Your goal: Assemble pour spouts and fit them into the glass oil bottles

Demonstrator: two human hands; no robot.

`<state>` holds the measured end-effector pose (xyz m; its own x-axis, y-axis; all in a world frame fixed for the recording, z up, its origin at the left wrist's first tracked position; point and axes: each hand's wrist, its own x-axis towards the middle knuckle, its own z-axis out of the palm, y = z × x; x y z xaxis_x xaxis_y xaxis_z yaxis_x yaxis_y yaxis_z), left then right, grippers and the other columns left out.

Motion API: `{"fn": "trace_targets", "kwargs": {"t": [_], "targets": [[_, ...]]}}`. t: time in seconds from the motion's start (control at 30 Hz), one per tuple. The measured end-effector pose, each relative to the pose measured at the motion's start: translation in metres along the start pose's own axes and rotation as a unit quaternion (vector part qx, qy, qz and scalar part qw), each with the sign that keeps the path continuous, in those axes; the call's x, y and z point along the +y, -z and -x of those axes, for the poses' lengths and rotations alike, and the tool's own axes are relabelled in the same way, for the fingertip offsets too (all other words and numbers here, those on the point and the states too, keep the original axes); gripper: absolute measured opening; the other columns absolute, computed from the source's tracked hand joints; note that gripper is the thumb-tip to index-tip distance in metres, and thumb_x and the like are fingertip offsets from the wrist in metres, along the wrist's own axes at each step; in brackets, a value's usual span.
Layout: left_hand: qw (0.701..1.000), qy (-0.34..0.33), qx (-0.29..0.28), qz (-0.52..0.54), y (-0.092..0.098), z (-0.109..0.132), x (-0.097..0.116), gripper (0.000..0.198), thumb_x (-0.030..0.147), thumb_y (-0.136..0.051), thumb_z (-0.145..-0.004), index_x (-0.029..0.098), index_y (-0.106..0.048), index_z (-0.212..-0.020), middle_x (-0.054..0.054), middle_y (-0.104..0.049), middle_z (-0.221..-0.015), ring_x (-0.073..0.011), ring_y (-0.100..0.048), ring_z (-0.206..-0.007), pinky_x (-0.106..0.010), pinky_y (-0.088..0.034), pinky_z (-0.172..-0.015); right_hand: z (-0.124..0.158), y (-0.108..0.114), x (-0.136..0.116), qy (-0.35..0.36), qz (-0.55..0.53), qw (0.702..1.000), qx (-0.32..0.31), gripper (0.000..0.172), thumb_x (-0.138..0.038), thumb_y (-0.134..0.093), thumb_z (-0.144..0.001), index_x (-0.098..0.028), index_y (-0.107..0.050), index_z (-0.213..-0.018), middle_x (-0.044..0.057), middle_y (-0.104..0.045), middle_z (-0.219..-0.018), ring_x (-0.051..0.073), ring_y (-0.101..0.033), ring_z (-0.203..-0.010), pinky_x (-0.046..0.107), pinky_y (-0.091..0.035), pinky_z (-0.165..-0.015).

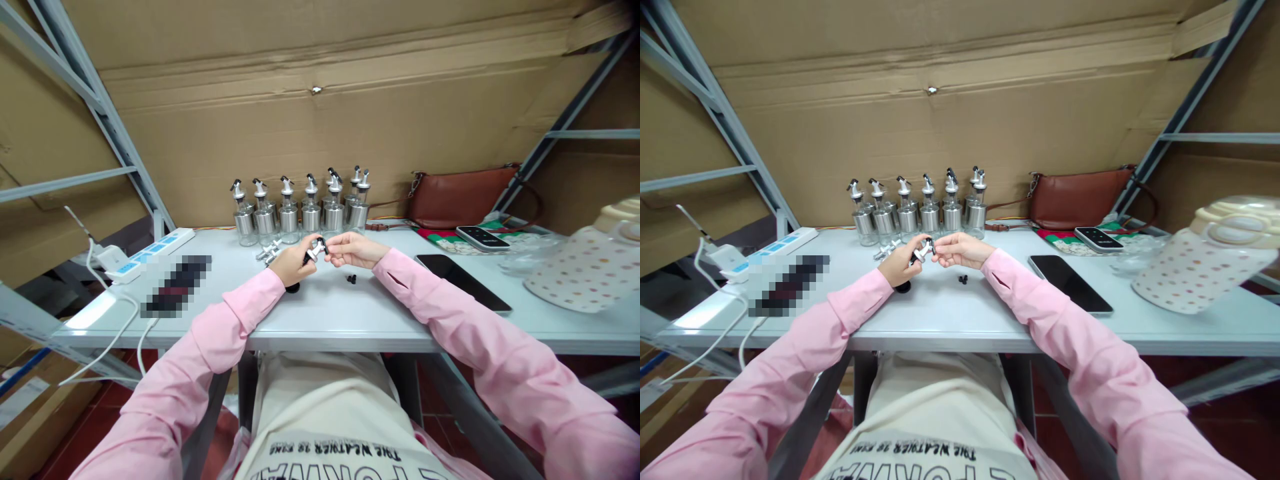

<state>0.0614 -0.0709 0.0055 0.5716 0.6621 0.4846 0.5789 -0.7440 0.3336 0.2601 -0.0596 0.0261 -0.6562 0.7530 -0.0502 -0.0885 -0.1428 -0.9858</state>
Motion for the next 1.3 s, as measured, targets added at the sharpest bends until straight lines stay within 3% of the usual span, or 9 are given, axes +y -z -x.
{"fn": "trace_targets", "kwargs": {"t": [0.5, 1.3], "targets": [[1.0, 0.019, 0.002, 0.008, 0.002, 0.001, 0.003, 0.056, 0.016, -0.04, -0.071, 0.012, -0.034, -0.127, -0.007, -0.06, -0.089, -0.0153, -0.058, -0.069, -0.027, -0.045, -0.071, -0.001, -0.01, 0.006, 0.039, -0.066, 0.996, -0.04, 0.029, -0.025, -0.075, -0.063, -0.013, -0.063, -0.087, 0.001, -0.059, -0.073, 0.008, -0.055, -0.064, 0.025, -0.046, -0.065], [0.999, 0.009, -0.011, -0.031, 0.003, 0.002, 0.005, 0.054, 0.015, -0.04, -0.071, 0.015, -0.036, -0.125, -0.007, -0.062, -0.094, -0.0167, -0.061, -0.074, -0.026, -0.046, -0.072, -0.006, -0.01, 0.012, 0.064, 0.001, 0.998, 0.024, 0.03, -0.025, -0.078, -0.057, -0.014, -0.064, -0.081, -0.001, -0.061, -0.074, 0.008, -0.056, -0.071, 0.025, -0.046, -0.075]]}}
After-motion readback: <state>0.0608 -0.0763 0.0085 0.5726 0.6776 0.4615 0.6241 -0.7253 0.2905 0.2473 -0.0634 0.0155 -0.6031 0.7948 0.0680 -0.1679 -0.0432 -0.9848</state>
